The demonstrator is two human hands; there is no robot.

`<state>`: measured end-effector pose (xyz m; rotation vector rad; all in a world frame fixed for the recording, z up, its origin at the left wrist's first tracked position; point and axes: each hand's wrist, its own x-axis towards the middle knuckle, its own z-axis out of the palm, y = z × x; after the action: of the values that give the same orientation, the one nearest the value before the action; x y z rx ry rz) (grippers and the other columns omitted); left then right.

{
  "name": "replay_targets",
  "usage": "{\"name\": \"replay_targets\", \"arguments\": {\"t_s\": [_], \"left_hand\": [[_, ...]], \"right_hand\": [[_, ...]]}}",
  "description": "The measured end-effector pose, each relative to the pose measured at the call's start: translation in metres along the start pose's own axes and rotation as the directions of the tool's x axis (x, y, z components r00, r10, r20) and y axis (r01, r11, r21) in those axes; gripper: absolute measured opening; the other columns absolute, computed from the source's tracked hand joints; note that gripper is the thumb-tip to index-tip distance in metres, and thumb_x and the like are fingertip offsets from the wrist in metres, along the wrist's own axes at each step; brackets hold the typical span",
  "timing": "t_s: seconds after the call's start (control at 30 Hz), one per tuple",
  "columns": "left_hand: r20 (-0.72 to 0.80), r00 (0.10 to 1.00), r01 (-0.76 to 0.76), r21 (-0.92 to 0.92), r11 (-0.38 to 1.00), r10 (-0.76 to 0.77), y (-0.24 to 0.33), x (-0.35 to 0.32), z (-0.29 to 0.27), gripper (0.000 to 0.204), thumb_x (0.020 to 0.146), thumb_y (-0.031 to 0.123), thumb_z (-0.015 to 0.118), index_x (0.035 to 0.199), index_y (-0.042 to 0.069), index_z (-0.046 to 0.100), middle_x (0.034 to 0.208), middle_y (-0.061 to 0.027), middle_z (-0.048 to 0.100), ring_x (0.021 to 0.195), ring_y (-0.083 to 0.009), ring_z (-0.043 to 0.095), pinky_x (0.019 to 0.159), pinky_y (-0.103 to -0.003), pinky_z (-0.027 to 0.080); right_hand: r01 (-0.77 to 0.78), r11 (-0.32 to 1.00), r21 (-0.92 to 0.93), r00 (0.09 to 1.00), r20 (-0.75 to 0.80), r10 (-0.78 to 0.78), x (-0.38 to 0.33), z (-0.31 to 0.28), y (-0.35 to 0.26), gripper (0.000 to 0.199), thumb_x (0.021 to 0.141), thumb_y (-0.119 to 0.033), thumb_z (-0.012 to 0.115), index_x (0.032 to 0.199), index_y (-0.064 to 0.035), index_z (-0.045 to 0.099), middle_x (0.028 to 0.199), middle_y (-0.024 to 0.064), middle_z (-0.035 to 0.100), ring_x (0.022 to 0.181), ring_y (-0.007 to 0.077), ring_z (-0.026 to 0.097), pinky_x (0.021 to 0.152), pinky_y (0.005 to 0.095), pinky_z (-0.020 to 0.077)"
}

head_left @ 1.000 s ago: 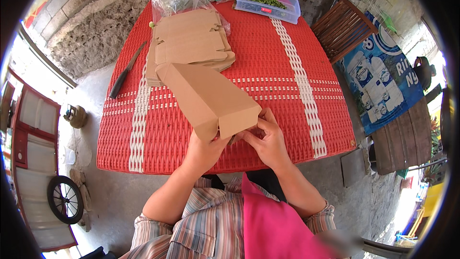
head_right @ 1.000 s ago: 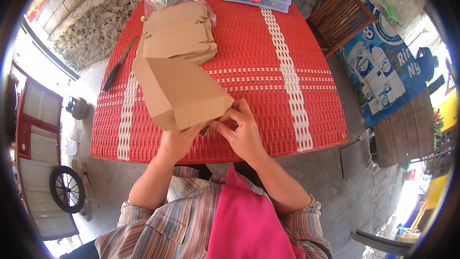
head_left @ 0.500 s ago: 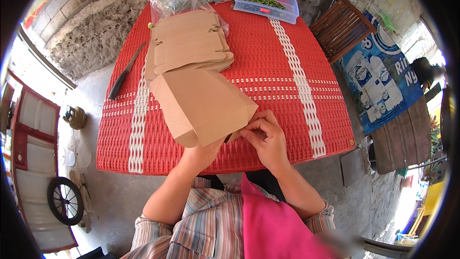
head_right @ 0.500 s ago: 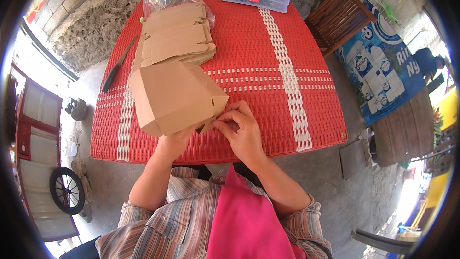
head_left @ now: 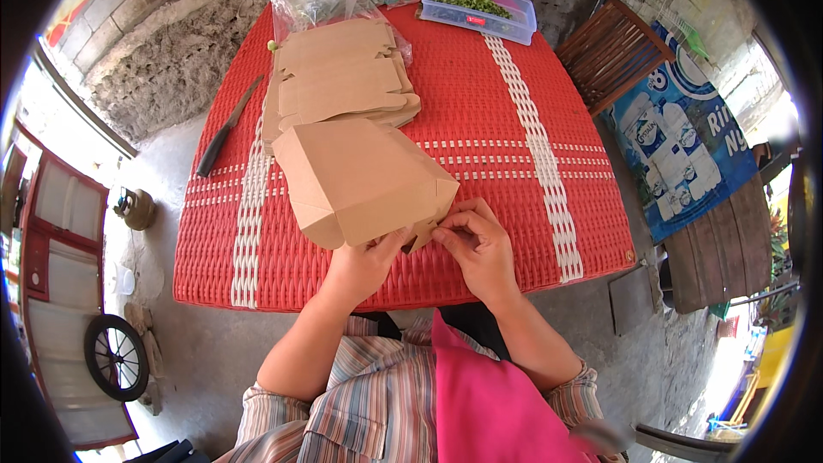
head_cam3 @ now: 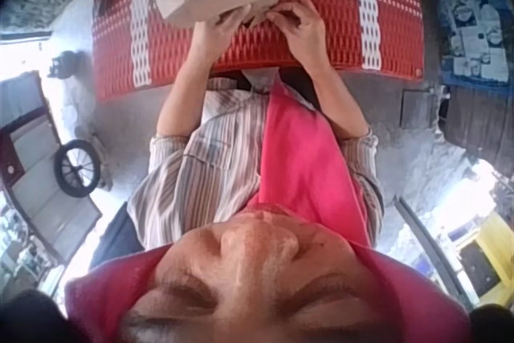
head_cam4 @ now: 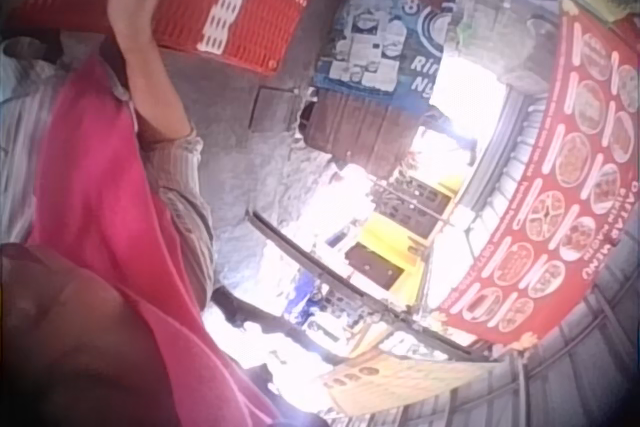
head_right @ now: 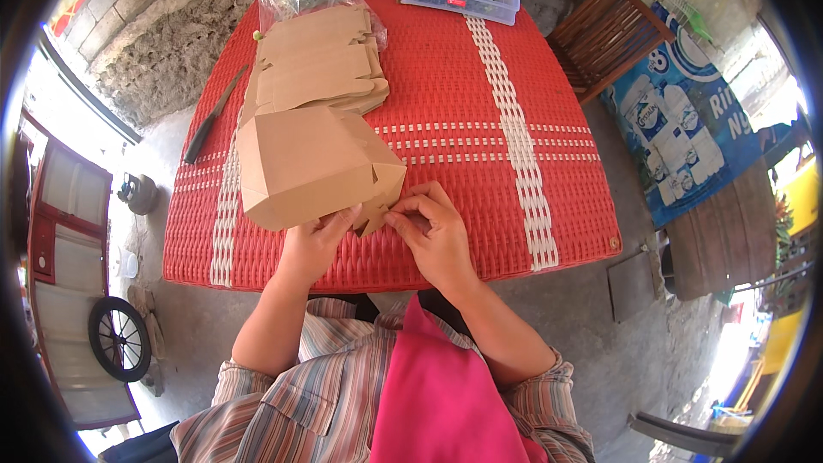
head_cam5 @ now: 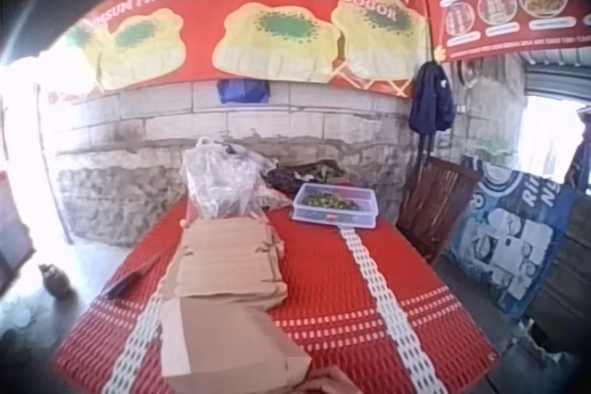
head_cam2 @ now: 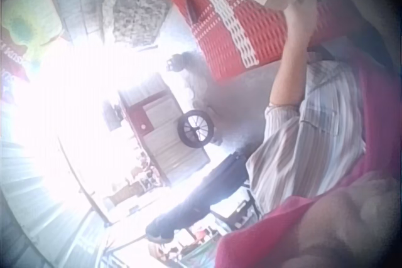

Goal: The person assembles flat cardboard sheets into small rectangular boxes by hand. They fold the pre-cut cardboard along the score lines, tuck the side flaps into slots, and secure the structure to form a finished box. The process is repeated for multiple units on a red table.

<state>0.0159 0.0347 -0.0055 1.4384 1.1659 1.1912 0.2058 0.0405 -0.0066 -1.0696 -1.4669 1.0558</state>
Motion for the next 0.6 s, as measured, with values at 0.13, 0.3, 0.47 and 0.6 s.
{"name": "replay_targets", "arguments": {"t_s": [0.13,0.3,0.47,0.6], "left_hand": [[0.012,0.932,-0.332,0.429,0.84,0.362,-0.016,-0.002,-0.001,0.017,0.096,0.009,0.067,0.109,-0.001,0.07,0.1,-0.0071,0.071,0.093,-0.016,0.066,0.08,-0.033,0.053],[0.117,0.838,-0.496,0.57,0.655,0.533,-0.017,-0.001,-0.001,0.017,0.098,0.011,0.067,0.11,-0.001,0.069,0.097,-0.0081,0.07,0.091,-0.0151,0.066,0.078,-0.032,0.053],[0.004,0.986,-0.163,0.203,0.965,0.166,0.005,0.002,0.004,0.013,0.096,0.005,0.065,0.107,-0.002,0.067,0.093,-0.0078,0.068,0.079,-0.0178,0.065,0.068,-0.03,0.052],[-0.058,0.998,-0.026,-0.048,0.998,0.023,0.013,0.005,0.004,0.015,0.097,0.007,0.067,0.111,0.0,0.066,0.096,-0.0027,0.065,0.088,-0.0094,0.059,0.078,-0.027,0.051]], "right_hand": [[0.051,0.997,-0.056,0.998,-0.033,-0.053,0.0,0.001,0.003,0.008,0.087,0.006,0.07,0.094,0.0054,0.066,0.106,0.0085,0.055,0.094,0.0168,0.064,0.083,0.0278,0.0575],[0.073,0.996,-0.052,0.993,-0.086,-0.078,-0.001,0.001,-0.001,0.007,0.087,0.009,0.068,0.092,0.0054,0.065,0.105,0.0096,0.056,0.094,0.0183,0.064,0.081,0.0288,0.0575],[0.134,0.983,-0.126,0.984,-0.097,-0.147,-0.001,0.001,-0.002,0.007,0.087,0.008,0.069,0.092,0.0053,0.064,0.105,0.0099,0.055,0.093,0.0189,0.064,0.081,0.0287,0.0571],[0.215,0.96,-0.18,0.968,-0.088,-0.233,0.0,0.004,0.006,0.007,0.087,0.007,0.069,0.091,0.0054,0.063,0.105,0.0103,0.055,0.093,0.0192,0.063,0.081,0.0287,0.057]]}}
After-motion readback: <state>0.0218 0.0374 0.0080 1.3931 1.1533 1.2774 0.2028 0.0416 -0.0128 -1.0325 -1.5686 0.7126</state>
